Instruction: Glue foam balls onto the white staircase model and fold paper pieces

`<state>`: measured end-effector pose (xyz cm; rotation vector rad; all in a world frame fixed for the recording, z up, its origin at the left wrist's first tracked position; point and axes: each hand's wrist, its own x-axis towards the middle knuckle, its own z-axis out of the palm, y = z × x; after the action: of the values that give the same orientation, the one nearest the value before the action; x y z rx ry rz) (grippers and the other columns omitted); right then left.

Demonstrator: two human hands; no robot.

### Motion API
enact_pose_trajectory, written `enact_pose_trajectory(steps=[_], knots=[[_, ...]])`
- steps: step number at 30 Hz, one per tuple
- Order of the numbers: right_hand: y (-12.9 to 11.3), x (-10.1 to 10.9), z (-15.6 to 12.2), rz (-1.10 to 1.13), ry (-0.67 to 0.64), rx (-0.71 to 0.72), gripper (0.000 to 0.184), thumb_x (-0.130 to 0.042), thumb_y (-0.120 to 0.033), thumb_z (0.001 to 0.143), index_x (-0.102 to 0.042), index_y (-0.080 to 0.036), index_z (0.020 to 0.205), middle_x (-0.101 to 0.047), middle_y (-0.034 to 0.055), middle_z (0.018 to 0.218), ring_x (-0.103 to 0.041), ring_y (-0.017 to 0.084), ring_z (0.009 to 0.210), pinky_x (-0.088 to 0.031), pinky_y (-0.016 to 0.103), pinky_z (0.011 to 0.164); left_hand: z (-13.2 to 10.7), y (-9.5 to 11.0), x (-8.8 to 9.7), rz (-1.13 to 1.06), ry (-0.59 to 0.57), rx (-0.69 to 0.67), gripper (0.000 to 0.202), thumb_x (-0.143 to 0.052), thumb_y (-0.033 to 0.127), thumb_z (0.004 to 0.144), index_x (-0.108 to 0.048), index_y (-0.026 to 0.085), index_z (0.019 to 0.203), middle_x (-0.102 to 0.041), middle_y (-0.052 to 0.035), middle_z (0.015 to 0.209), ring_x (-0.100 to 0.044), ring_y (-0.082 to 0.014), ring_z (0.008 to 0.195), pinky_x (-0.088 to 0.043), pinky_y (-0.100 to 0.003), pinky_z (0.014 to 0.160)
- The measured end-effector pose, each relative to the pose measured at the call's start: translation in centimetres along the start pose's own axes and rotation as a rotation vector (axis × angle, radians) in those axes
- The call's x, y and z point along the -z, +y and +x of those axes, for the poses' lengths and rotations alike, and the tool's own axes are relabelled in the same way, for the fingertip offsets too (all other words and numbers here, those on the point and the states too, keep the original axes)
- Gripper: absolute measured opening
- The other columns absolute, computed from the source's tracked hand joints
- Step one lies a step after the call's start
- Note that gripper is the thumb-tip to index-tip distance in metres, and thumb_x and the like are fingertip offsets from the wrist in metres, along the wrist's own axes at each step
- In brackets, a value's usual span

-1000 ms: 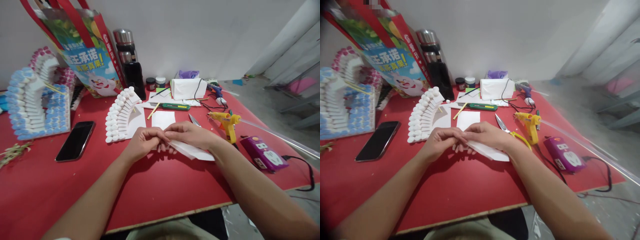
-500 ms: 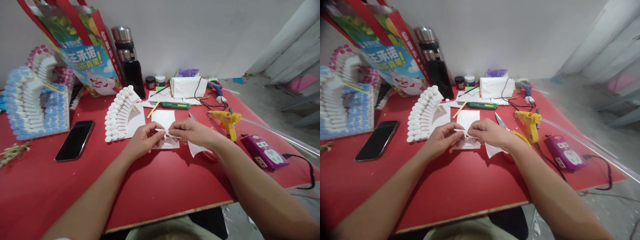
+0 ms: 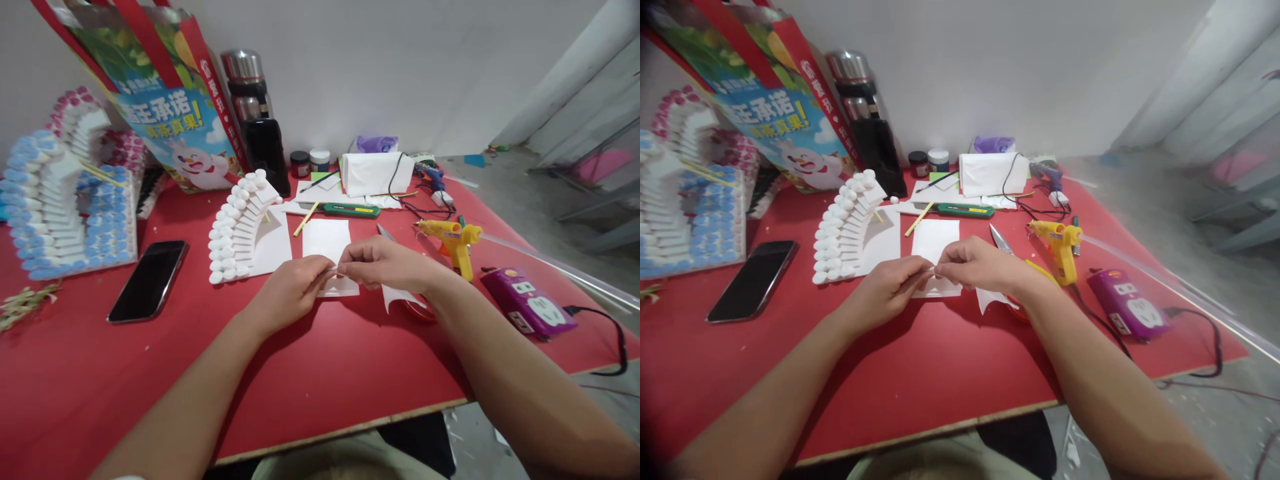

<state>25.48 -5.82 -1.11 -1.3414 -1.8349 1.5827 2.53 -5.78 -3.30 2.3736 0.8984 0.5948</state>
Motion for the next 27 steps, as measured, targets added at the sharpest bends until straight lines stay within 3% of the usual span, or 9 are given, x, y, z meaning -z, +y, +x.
enact_pose_trajectory(steps=[4, 9, 14, 17, 20, 23, 25, 27], knots=[[0.3, -0.2, 0.4, 0.108, 0.005, -0.007, 0.019, -0.070, -0.035, 0.088, -0.066, -0.018, 0.081, -0.053, -0.0047, 0.063, -0.046, 0.009, 0.054, -0.033, 0.024, 0.052, -0.2, -0.2, -0.3, 0.177, 0.022, -0.113, 0.024, -0.040, 0.020, 0.106, -0.062, 0.016, 0.098, -0.067, -0.0053, 0.088, -0.058, -0.0176, 0.075, -0.040, -0.031, 0.069], [0.0, -1.1, 0.8, 0.350, -0.006, -0.036, 0.019, -0.067, -0.025, 0.084, -0.060, -0.017, 0.069, -0.047, -0.0059, 0.054, -0.035, 0.006, 0.048, -0.023, 0.022, 0.046, -0.2, 0.1, -0.7, 0.472, 0.091, -0.205, 0.026, -0.039, 0.018, 0.104, -0.058, 0.017, 0.087, -0.064, -0.0048, 0.078, -0.053, -0.0177, 0.065, -0.032, -0.033, 0.060], [-0.4, -2.1, 1.2, 0.621, 0.044, -0.103, 0.018, -0.067, -0.022, 0.078, -0.055, -0.018, 0.065, -0.046, -0.0054, 0.050, -0.028, 0.005, 0.042, -0.016, 0.023, 0.042, -0.2, 1.2, -0.8, 0.600, 0.174, -0.146, 0.029, -0.040, 0.018, 0.101, -0.059, 0.018, 0.079, -0.063, -0.0059, 0.072, -0.052, -0.0180, 0.062, -0.025, -0.034, 0.057], [-0.4, -2.1, 1.2, 0.564, 0.070, -0.029, 0.016, -0.067, -0.025, 0.079, -0.059, -0.018, 0.067, -0.045, -0.0057, 0.049, -0.029, 0.007, 0.043, -0.019, 0.023, 0.042, -0.2, 1.6, -0.6, 0.285, 0.194, 0.003, 0.025, -0.045, 0.025, 0.099, -0.060, 0.018, 0.080, -0.064, -0.0049, 0.072, -0.054, -0.0170, 0.064, -0.031, -0.031, 0.059], [-0.4, -1.9, 0.8, 0.273, 0.142, 0.110, 0.015, -0.065, -0.024, 0.084, -0.063, -0.017, 0.070, -0.045, -0.0057, 0.053, -0.035, 0.008, 0.047, -0.025, 0.024, 0.046, 0.1, 1.5, -0.2, -0.409, 0.108, 0.299, 0.023, -0.050, 0.034, 0.097, -0.062, 0.019, 0.084, -0.068, -0.0034, 0.074, -0.053, -0.0122, 0.051, -0.036, -0.026, 0.051], [-0.5, -1.7, 0.3, -0.065, 0.231, 0.265, 0.016, -0.062, -0.023, 0.089, -0.067, -0.017, 0.076, -0.049, -0.0041, 0.060, -0.039, 0.009, 0.054, -0.029, 0.025, 0.051, 0.7, 1.1, 0.3, -1.059, -0.099, 0.588, 0.038, -0.041, 0.043, 0.097, -0.062, 0.016, 0.081, -0.070, -0.0087, 0.069, -0.046, -0.0090, 0.036, -0.021, -0.022, 0.036], [-0.4, -1.7, 0.1, -0.286, 0.284, 0.391, 0.016, -0.060, -0.024, 0.092, -0.069, -0.017, 0.082, -0.057, -0.0014, 0.066, -0.045, 0.011, 0.059, -0.033, 0.027, 0.057, 1.0, 0.9, 0.6, -1.307, -0.231, 0.719, 0.044, -0.038, 0.045, 0.096, -0.062, 0.015, 0.075, -0.067, -0.0103, 0.060, -0.041, -0.0080, 0.031, -0.010, -0.020, 0.032], [-0.3, -1.8, 0.1, -0.484, 0.322, 0.510, 0.015, -0.060, -0.023, 0.093, -0.071, -0.017, 0.086, -0.065, 0.0021, 0.074, -0.051, 0.013, 0.064, -0.035, 0.028, 0.062, 1.1, 0.7, 0.7, -1.442, -0.291, 0.799, 0.041, -0.040, 0.041, 0.095, -0.060, 0.015, 0.071, -0.065, -0.0092, 0.054, -0.037, -0.0067, 0.027, -0.007, -0.019, 0.029]])
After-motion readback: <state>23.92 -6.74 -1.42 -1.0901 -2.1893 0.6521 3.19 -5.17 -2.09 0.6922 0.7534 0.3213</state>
